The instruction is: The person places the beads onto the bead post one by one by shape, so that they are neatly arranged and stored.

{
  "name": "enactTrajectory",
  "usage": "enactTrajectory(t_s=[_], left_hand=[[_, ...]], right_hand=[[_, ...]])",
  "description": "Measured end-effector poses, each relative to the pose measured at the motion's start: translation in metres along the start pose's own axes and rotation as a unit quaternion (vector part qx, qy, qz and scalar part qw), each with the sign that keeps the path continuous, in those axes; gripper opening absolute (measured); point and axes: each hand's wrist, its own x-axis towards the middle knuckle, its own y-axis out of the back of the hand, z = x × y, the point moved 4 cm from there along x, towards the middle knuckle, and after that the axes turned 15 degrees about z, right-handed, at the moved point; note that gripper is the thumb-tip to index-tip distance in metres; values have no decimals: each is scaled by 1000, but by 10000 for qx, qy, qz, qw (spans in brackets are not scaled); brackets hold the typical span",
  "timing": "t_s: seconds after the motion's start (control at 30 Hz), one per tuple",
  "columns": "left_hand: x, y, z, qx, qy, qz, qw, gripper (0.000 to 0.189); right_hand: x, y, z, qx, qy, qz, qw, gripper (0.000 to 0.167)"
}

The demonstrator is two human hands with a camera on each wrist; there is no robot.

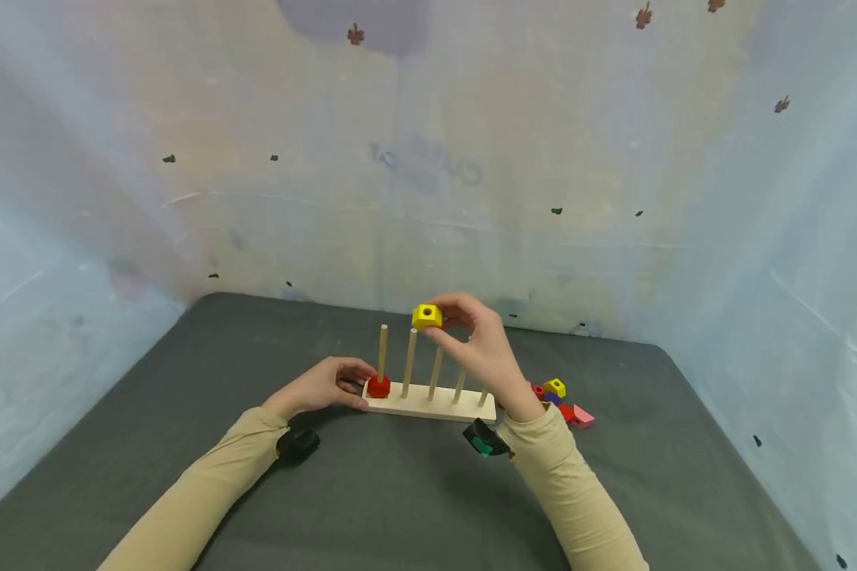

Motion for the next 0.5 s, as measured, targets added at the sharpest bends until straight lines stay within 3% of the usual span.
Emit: enactTrajectory(t_s=[0.4, 0.5], left_hand=[[1, 8, -1, -75, 12, -15, 10000, 54], [2, 9, -2, -149, -15, -19, 9999, 54]], right_hand=[[6, -50, 6, 359, -41, 97, 9993, 34], [5, -61, 27, 418, -64, 234, 9988, 31]])
